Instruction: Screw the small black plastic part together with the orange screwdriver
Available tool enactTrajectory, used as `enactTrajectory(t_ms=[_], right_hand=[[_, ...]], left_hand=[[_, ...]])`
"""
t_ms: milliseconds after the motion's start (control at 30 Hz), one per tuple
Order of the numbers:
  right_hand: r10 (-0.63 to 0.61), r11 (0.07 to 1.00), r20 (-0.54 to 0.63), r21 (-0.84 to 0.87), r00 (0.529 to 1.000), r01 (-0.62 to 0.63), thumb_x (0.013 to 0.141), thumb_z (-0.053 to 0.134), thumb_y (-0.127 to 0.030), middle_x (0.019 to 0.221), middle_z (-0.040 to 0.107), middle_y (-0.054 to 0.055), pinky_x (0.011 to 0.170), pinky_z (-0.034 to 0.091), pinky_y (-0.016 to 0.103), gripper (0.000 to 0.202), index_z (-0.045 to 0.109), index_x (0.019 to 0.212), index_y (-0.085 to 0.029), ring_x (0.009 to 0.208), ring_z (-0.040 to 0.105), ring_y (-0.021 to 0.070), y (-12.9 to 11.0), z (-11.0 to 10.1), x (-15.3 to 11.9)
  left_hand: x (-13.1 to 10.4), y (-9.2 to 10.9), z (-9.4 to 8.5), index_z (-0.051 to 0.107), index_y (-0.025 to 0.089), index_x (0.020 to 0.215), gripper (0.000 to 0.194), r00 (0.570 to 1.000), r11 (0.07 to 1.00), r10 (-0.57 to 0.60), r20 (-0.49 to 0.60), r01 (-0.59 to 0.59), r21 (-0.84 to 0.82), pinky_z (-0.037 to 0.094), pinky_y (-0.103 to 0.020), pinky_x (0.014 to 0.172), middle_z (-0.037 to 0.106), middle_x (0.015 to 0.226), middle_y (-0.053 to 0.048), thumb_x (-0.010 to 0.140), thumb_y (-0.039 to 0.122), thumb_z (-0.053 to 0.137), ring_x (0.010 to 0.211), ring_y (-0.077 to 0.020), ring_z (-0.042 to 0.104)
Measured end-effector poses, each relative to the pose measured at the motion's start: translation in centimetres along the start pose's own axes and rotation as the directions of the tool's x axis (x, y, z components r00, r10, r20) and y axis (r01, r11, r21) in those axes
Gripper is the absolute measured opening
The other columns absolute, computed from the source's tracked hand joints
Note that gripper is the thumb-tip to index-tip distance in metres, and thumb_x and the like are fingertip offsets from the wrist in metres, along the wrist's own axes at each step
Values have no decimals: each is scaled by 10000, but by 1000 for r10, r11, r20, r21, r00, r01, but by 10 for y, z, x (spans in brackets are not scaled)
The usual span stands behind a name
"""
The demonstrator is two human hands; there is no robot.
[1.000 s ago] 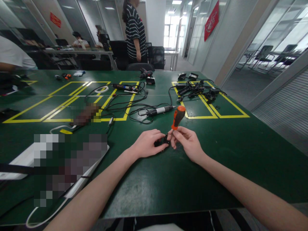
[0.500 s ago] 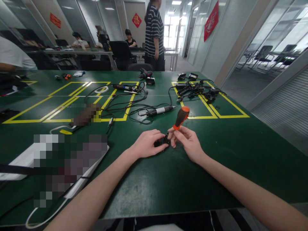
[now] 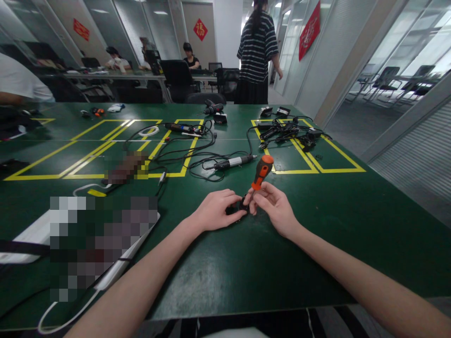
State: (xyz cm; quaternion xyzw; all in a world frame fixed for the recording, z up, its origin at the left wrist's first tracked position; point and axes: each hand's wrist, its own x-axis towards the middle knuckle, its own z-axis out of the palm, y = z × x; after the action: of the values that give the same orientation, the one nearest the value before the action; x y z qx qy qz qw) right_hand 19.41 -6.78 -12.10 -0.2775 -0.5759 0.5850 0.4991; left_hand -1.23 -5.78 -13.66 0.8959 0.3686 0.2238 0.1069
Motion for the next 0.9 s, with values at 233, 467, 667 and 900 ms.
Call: enactTrajectory(t_ms=[233, 467, 667, 900], right_hand=[[6, 998, -51, -56, 999, -9, 885, 753, -458, 825, 728, 21, 538, 512, 270, 277, 661, 880, -196, 535, 581, 102, 1, -3, 2], [-9, 999, -33, -31, 999, 8, 874, 759, -479, 761, 714, 3, 559, 507, 266, 296, 651, 929, -209, 555, 591, 112, -1, -1, 1], [-4, 993, -85, -121, 996, -7, 843, 786, -489, 708, 687, 2, 538, 508, 278, 306, 677, 841, -203, 533, 558, 114, -3, -2, 2], [-8, 1000, -36, -19, 999, 7, 882, 751, -477, 812, 730, 18, 564, 524, 274, 299, 660, 975, -208, 570, 615, 116, -1, -1, 0]], left_hand=[[0, 0, 0, 690, 183, 1017, 247, 1000, 1000, -5, 6, 5, -3, 434, -270, 668, 643, 855, -31, 962, 411, 613, 765, -163, 601], [0, 0, 0, 675, 187, 952, 237, 1000, 1000, 5, 1, -5, -4, 425, -271, 658, 632, 847, -27, 966, 414, 607, 760, -160, 597], [1, 0, 0, 669, 186, 924, 241, 1000, 1000, 0, -2, 0, 7, 422, -271, 648, 632, 834, -26, 962, 416, 609, 748, -160, 593], [0, 0, -1, 681, 188, 985, 234, 1000, 1000, 6, 6, -6, -4, 437, -273, 680, 639, 848, -30, 967, 408, 603, 775, -167, 609]])
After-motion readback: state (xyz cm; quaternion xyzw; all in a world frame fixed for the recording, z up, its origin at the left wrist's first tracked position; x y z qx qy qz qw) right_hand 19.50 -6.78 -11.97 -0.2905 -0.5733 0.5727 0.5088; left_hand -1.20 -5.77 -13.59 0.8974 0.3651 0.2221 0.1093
